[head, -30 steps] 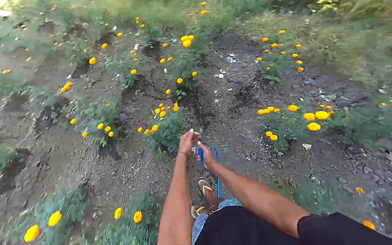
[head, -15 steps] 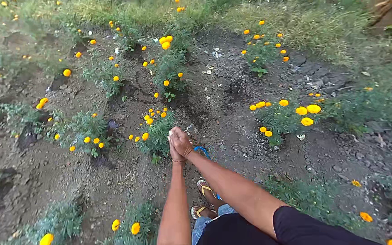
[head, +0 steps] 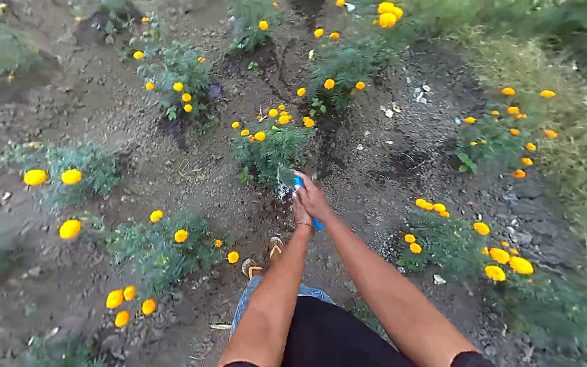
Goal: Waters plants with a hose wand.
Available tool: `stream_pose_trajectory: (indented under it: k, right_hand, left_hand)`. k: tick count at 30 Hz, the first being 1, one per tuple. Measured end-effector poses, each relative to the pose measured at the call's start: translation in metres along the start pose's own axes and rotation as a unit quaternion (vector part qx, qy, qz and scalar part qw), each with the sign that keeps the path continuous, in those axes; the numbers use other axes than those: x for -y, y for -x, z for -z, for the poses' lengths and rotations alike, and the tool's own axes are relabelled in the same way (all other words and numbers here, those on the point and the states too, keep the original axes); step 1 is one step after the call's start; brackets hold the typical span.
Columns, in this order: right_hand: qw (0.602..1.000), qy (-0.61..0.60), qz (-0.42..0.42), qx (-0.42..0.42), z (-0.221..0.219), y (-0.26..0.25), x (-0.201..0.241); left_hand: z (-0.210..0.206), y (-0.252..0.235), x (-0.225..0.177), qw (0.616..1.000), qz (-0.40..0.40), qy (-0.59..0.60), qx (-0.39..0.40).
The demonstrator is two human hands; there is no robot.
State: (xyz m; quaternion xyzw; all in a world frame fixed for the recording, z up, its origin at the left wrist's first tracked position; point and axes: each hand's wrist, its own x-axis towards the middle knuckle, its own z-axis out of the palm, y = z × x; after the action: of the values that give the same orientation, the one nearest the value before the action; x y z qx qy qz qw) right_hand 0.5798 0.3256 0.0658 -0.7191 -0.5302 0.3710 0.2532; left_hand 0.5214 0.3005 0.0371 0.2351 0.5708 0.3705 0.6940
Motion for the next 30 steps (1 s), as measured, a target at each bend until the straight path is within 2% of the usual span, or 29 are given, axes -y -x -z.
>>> stream_pose_trajectory:
  k: [2,4,6,8,11,13,16,18,21,24,26,30]
  right_hand:
    - [0.999,0.03,-0.045,-0.003,-0.002,0.004,-0.001]
    - [0.996,0.053,-0.071,0.004,-0.006,0.006,-0.006]
    - [0.994,0.068,-0.081,0.019,-0.013,0.01,-0.017]
    - [0.988,0.106,-0.093,0.062,-0.017,0.015,-0.027]
    - [0.978,0.135,-0.126,0.095,-0.015,0.023,-0.038]
    - [0.971,0.135,-0.17,0.099,-0.009,0.024,-0.04]
    - [0.968,0.125,-0.195,0.102,-0.004,0.028,-0.043]
    - [0.967,0.119,-0.199,0.106,-0.003,0.035,-0.048]
    - [0.963,0.129,-0.205,0.118,-0.007,0.049,-0.051]
    - [0.961,0.137,-0.204,0.125,-0.017,0.065,-0.049]
    - [0.959,0.14,-0.21,0.128,-0.025,0.074,-0.047]
    - [0.96,0.138,-0.212,0.116,-0.041,0.091,-0.042]
  left_hand:
    - [0.006,0.004,0.004,0.996,0.044,-0.079,-0.007]
    - [0.024,0.004,0.001,0.974,0.094,-0.205,0.027]
    - [0.064,-0.001,-0.001,0.951,0.129,-0.274,0.061]
    - [0.122,-0.005,-0.002,0.952,0.156,-0.261,0.044]
    - [0.238,0.005,0.001,0.955,0.166,-0.237,-0.059]
    - [0.322,0.026,0.008,0.94,0.158,-0.263,-0.15]
    - [0.423,0.093,0.019,0.907,0.184,-0.274,-0.261]
    - [0.462,0.147,0.03,0.883,0.223,-0.259,-0.321]
    - [0.486,0.211,0.055,0.859,0.27,-0.196,-0.389]
    - [0.481,0.249,0.08,0.854,0.283,-0.121,-0.42]
    - [0.476,0.261,0.095,0.858,0.289,-0.094,-0.414]
    - [0.473,0.269,0.107,0.876,0.298,-0.116,-0.36]
